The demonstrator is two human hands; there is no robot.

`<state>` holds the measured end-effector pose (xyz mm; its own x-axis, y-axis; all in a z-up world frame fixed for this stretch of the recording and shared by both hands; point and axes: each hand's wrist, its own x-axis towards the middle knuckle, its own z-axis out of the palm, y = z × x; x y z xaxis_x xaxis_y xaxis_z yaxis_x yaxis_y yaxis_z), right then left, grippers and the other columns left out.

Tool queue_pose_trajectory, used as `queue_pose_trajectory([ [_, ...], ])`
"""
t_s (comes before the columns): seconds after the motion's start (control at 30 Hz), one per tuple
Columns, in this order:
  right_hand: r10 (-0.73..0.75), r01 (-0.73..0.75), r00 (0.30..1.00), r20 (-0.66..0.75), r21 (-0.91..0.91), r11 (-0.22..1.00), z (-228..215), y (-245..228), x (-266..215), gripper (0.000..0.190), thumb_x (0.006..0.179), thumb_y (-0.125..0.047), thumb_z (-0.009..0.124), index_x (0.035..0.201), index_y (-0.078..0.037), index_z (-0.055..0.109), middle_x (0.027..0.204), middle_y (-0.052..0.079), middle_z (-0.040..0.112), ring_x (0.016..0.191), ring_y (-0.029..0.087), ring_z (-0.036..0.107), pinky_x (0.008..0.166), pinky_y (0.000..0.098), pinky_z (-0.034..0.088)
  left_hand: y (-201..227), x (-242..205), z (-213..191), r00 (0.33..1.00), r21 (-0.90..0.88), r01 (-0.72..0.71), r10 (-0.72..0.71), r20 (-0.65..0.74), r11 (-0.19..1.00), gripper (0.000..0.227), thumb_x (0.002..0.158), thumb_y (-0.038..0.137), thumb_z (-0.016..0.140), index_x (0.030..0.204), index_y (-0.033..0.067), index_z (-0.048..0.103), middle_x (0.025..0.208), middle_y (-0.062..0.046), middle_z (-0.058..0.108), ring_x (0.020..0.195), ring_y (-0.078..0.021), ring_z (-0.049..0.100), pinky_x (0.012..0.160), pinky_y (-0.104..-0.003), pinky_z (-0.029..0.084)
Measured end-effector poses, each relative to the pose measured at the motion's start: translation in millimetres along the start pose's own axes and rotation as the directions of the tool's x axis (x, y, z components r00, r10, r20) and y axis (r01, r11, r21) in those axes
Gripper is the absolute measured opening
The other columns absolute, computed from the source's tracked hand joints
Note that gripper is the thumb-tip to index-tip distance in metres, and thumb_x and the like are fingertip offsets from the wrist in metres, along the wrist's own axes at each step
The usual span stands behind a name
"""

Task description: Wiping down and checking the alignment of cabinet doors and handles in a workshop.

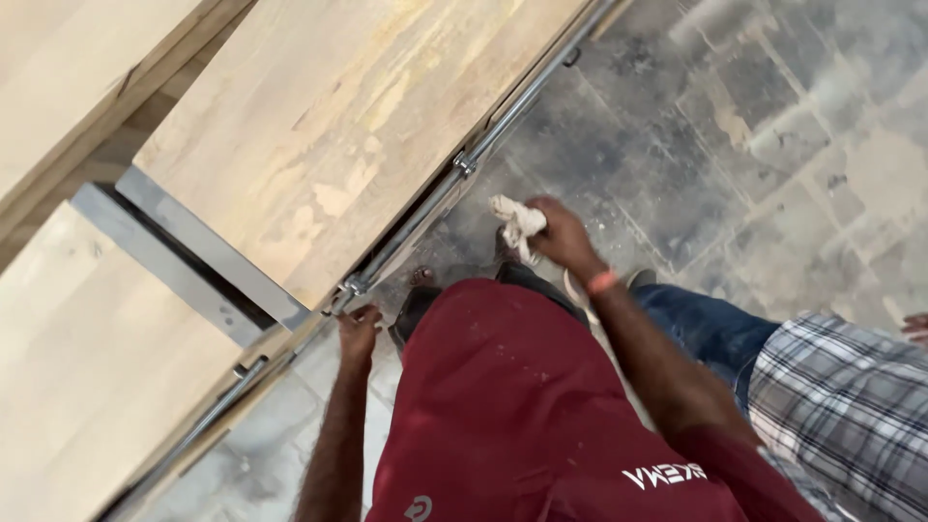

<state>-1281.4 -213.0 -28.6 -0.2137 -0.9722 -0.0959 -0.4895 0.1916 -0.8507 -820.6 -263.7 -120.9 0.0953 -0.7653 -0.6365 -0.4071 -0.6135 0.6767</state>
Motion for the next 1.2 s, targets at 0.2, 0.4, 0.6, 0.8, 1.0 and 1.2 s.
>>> queue_pose_trajectory([
  [0.2,-0.209,0.304,0.939,0.274,-0.369,0.878,-37.2,88.1,127.3,0.045,0.073,-0.016,0.079,0.118,-0.013,0.072,0.164,0.03,0.035,0.122,0.044,0.06,0.102,0.0465,0.051,24.5,-18.2,25.7,0.983,-0.236,-0.033,-0.012,-0.186,0.971,0.063,0.097,0.026,0.07,0.142,0.0057,0.032,0.121,-0.016,0.065,0.097,-0.0248,0.069,0.073,-0.04,0.058],
  [0.4,-0.207,0.316,0.927,0.312,-0.357,0.879,-19.6,106.7,181.9,0.053,0.07,-0.017,0.08,0.122,-0.017,0.073,0.16,0.034,0.031,0.131,0.05,0.05,0.105,0.0506,0.048,36.8,-22.6,39.6,0.959,-0.289,-0.016,-0.067,-0.277,0.957,0.075,0.094,0.027,0.071,0.147,0.0079,0.022,0.121,-0.016,0.065,0.097,-0.0253,0.07,0.072,-0.04,0.059],
  [0.6,-0.156,0.288,0.903,0.4,-0.293,0.912,-25.7,105.0,199.7,0.053,0.079,-0.02,0.077,0.132,-0.018,0.069,0.15,0.028,0.05,0.145,0.048,0.043,0.119,0.0529,0.043,27.5,-20.6,38.2,0.949,-0.233,0.042,-0.112,-0.296,0.972,0.095,0.093,0.028,0.074,0.155,0.0071,0.006,0.122,-0.019,0.064,0.095,-0.0256,0.07,0.072,-0.042,0.06],
  [0.8,-0.243,0.31,0.912,0.33,-0.168,0.936,-52.6,99.6,164.3,0.046,0.075,-0.018,0.078,0.121,-0.016,0.073,0.166,0.025,0.032,0.135,0.043,0.052,0.109,0.0452,0.047,48.7,-28.5,40.5,0.94,-0.241,0.115,-0.184,-0.288,0.964,0.101,0.092,0.026,0.075,0.157,0.0102,0.0,0.121,-0.018,0.064,0.092,-0.0236,0.069,0.072,-0.04,0.059],
  [1.0,-0.076,0.137,0.959,0.275,-0.211,0.968,-39.8,175.0,94.2,0.04,0.081,-0.016,0.078,0.12,-0.014,0.073,0.16,0.025,0.042,0.135,0.038,0.055,0.109,0.0443,0.048,43.0,-27.1,36.4,0.954,-0.251,0.088,-0.154,-0.258,0.964,0.087,0.094,0.025,0.074,0.154,0.0097,0.013,0.123,-0.015,0.064,0.096,-0.0229,0.069,0.074,-0.041,0.059],
  [1.2,0.042,-0.013,0.973,0.226,-0.127,0.992,-37.9,201.8,46.8,0.047,0.074,-0.015,0.082,0.119,-0.01,0.07,0.15,0.023,0.052,0.136,0.038,0.054,0.102,0.0452,0.05,57.6,-33.6,41.6,0.962,-0.286,0.081,-0.149,-0.227,0.955,0.079,0.093,0.025,0.074,0.148,0.0145,0.019,0.124,-0.014,0.064,0.098,-0.0232,0.068,0.076,-0.041,0.059],
])
